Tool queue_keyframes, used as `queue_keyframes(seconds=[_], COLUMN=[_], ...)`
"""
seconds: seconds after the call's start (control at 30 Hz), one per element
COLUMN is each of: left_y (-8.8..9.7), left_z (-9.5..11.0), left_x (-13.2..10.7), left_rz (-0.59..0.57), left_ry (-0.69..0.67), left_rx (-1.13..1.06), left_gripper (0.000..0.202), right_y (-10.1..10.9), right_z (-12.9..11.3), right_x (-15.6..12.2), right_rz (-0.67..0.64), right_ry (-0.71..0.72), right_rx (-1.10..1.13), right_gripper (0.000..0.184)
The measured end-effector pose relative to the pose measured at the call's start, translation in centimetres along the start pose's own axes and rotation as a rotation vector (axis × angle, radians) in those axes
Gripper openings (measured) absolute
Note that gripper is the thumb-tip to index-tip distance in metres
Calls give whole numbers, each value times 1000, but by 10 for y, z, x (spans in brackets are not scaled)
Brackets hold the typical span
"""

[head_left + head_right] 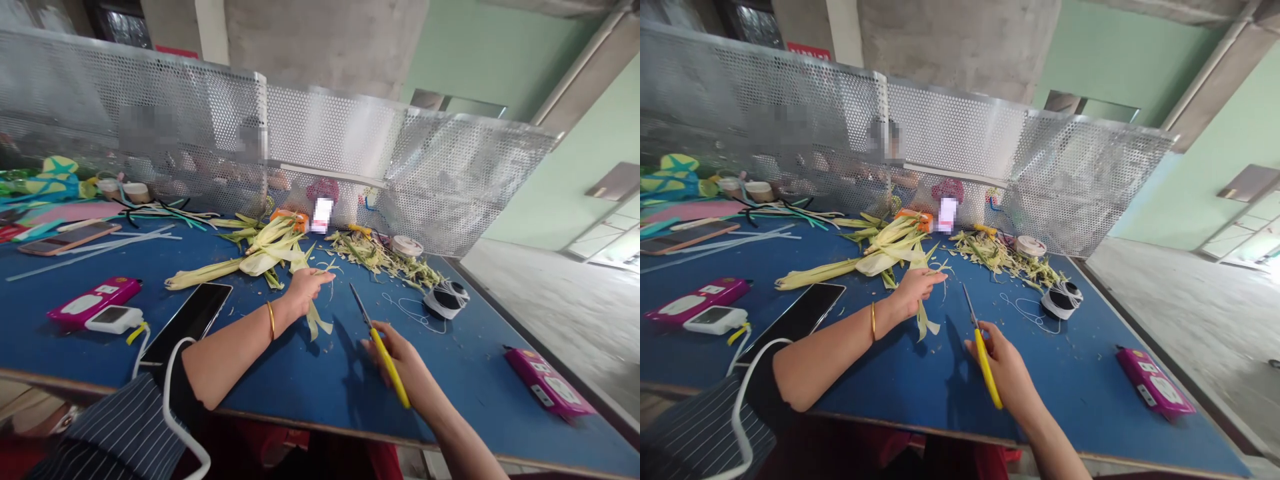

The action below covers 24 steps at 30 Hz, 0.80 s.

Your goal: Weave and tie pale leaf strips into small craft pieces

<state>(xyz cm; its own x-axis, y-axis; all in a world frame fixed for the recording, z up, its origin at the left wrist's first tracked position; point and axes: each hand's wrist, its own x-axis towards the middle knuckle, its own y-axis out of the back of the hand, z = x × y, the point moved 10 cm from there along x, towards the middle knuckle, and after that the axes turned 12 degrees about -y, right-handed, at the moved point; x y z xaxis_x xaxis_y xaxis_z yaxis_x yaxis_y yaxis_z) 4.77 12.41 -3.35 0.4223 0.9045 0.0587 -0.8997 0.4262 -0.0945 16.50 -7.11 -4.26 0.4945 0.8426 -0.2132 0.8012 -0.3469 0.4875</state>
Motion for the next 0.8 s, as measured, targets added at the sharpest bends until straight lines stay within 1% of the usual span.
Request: queue_keyframes(seconds=[0.03, 0.07, 0.1, 0.13, 0.17, 0.23, 0.33, 0.4, 0.53, 0.6, 0.67, 0.73, 0.8], left_y=[-3, -5, -8, -11, -13, -18, -24, -25, -22, -22, -23, -25, -28], left_z=[0, 0, 1, 1, 2, 3, 2, 0, -3, -4, -4, -4, -4], left_x=[-2, -4, -6, -8, -10, -14, -18, -18, -16, -16, -18, -21, -23], left_rz=[-17, -33, -49, -64, -80, -112, -159, -165, -150, -146, -149, -165, -181], left_ry=[21, 38, 51, 61, 69, 81, 99, 107, 108, 117, 127, 126, 128], left_rx=[-32, -58, -79, -96, -110, -128, -148, -158, -179, -180, -166, -156, -158], left_gripper=[35, 36, 37, 37, 37, 37, 40, 39, 34, 32, 31, 30, 29], right_y=[13, 22, 26, 28, 26, 19, 11, 8, -3, -3, 3, 11, 15], right_z=[-6, -12, -18, -21, -24, -29, -30, -28, -31, -37, -47, -63, -73], right_x=[4, 9, 13, 18, 23, 31, 37, 36, 22, 17, 18, 25, 37], right_rz=[121, 216, 274, 301, 301, 271, 246, 227, 128, 114, 148, 203, 193], right_ry=[38, 49, 45, 31, 17, 20, 38, 55, 190, 229, 241, 275, 285], right_rx=[-232, -444, -619, -750, -835, -913, -915, -881, -891, -930, -898, -705, -357], right_gripper=[42, 39, 38, 38, 37, 34, 32, 34, 37, 30, 17, 15, 15])
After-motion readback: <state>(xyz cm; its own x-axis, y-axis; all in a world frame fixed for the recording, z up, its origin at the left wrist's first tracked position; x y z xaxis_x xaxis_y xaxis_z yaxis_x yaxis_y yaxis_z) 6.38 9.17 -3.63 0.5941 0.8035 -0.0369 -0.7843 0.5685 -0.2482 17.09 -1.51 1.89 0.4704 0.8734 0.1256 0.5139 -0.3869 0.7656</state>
